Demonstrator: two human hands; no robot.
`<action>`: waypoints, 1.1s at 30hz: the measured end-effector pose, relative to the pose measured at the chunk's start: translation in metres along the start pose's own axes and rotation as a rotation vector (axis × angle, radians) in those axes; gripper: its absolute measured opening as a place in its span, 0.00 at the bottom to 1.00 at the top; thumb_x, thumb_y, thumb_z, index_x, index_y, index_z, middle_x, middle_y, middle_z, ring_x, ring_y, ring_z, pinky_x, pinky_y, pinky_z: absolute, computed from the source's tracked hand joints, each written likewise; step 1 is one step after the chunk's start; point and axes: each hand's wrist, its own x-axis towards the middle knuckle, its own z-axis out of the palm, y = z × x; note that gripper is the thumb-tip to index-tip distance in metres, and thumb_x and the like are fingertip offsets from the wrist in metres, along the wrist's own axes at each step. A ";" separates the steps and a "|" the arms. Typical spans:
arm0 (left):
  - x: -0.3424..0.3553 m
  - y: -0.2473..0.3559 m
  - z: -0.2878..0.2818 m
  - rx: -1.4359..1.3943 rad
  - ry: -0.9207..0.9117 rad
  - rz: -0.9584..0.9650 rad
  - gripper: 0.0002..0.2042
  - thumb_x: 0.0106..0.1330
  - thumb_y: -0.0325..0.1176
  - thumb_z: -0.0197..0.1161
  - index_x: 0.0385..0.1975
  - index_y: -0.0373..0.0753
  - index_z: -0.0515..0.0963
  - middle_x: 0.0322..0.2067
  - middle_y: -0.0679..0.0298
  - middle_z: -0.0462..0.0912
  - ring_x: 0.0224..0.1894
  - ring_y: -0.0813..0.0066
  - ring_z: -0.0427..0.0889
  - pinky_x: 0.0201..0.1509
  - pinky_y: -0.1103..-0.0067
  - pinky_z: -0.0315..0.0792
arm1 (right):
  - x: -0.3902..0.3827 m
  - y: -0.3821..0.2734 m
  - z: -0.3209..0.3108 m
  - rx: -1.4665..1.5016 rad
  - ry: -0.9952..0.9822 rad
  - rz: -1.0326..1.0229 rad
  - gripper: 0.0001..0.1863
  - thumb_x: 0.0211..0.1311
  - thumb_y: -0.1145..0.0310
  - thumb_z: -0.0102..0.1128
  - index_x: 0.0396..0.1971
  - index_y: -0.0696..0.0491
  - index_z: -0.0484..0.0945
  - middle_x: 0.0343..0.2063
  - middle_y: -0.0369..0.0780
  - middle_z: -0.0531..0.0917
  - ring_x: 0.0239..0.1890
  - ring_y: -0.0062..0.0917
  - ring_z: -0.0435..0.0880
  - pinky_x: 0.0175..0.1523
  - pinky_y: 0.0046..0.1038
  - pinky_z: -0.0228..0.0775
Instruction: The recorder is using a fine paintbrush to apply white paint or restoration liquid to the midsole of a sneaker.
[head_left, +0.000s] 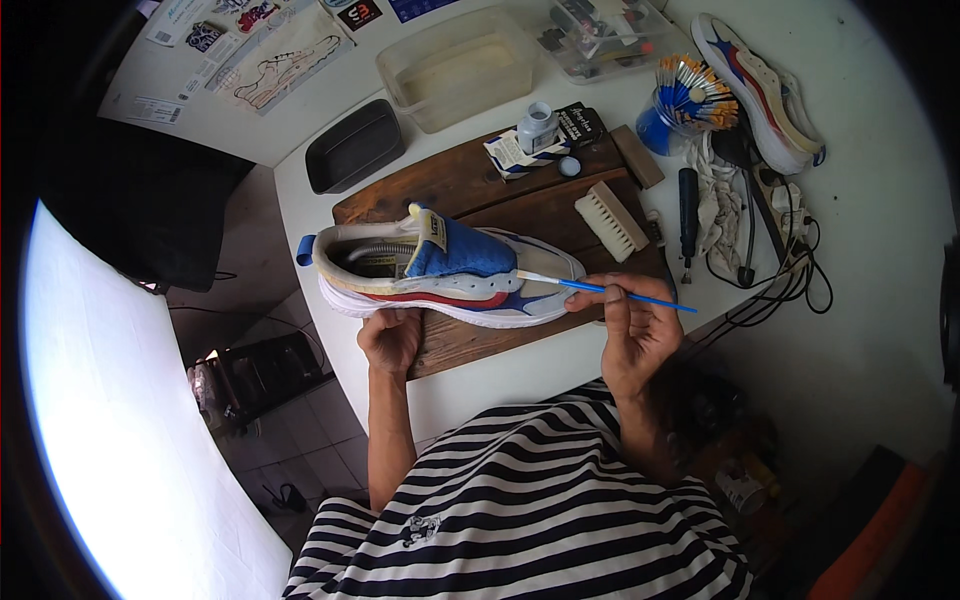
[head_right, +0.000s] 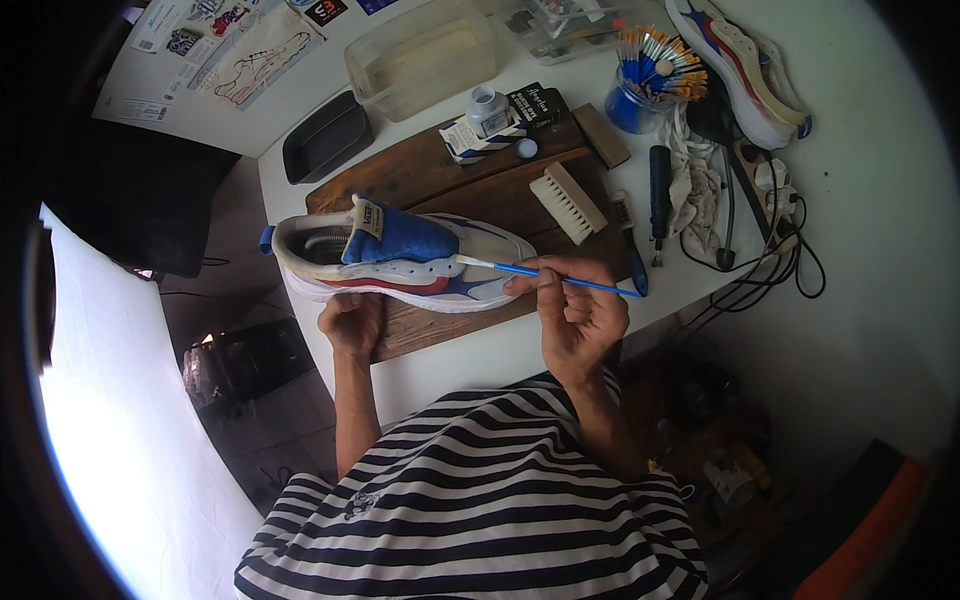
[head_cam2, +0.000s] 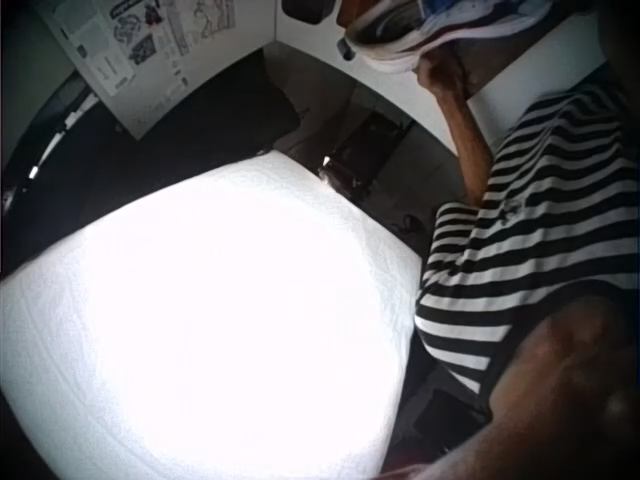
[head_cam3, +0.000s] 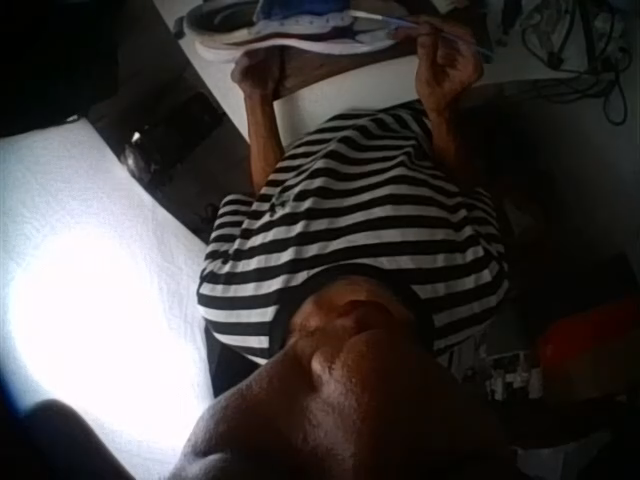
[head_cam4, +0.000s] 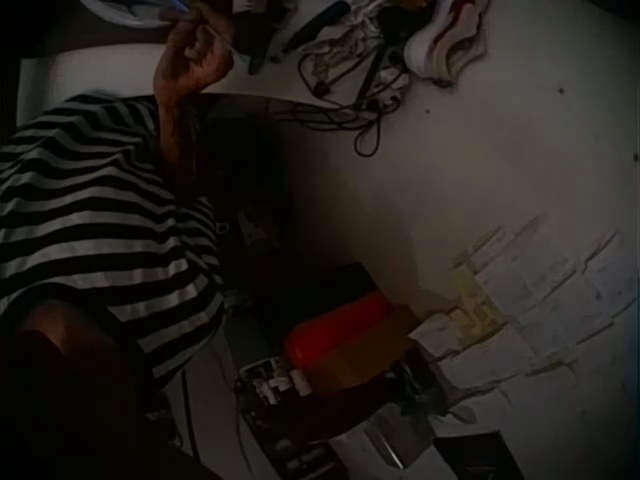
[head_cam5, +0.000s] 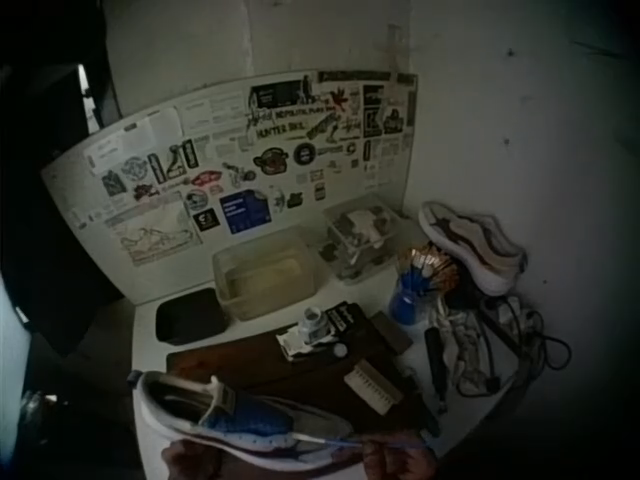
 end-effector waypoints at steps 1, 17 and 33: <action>0.000 0.000 0.003 0.011 0.034 0.003 0.07 0.46 0.19 0.50 0.26 0.35 0.70 0.26 0.66 0.72 0.32 0.74 0.69 0.49 0.76 0.66 | -0.001 0.002 -0.001 -0.010 -0.011 -0.004 0.07 0.65 0.79 0.50 0.41 0.66 0.68 0.31 0.49 0.81 0.29 0.29 0.84 0.39 0.28 0.79; 0.000 -0.004 -0.023 0.021 -0.178 0.056 0.19 0.50 0.23 0.52 0.44 0.32 0.72 0.43 0.58 0.77 0.51 0.66 0.74 0.64 0.67 0.61 | 0.002 -0.012 0.008 -0.025 -0.030 -0.084 0.07 0.64 0.82 0.48 0.41 0.65 0.68 0.33 0.52 0.80 0.31 0.31 0.84 0.40 0.29 0.79; -0.038 -0.021 0.043 0.477 0.101 0.130 0.29 0.55 0.31 0.65 0.57 0.33 0.63 0.50 0.60 0.73 0.53 0.67 0.73 0.58 0.70 0.66 | 0.017 -0.031 0.012 -0.120 -0.050 -0.138 0.09 0.61 0.85 0.51 0.42 0.65 0.69 0.33 0.50 0.81 0.33 0.27 0.84 0.40 0.23 0.78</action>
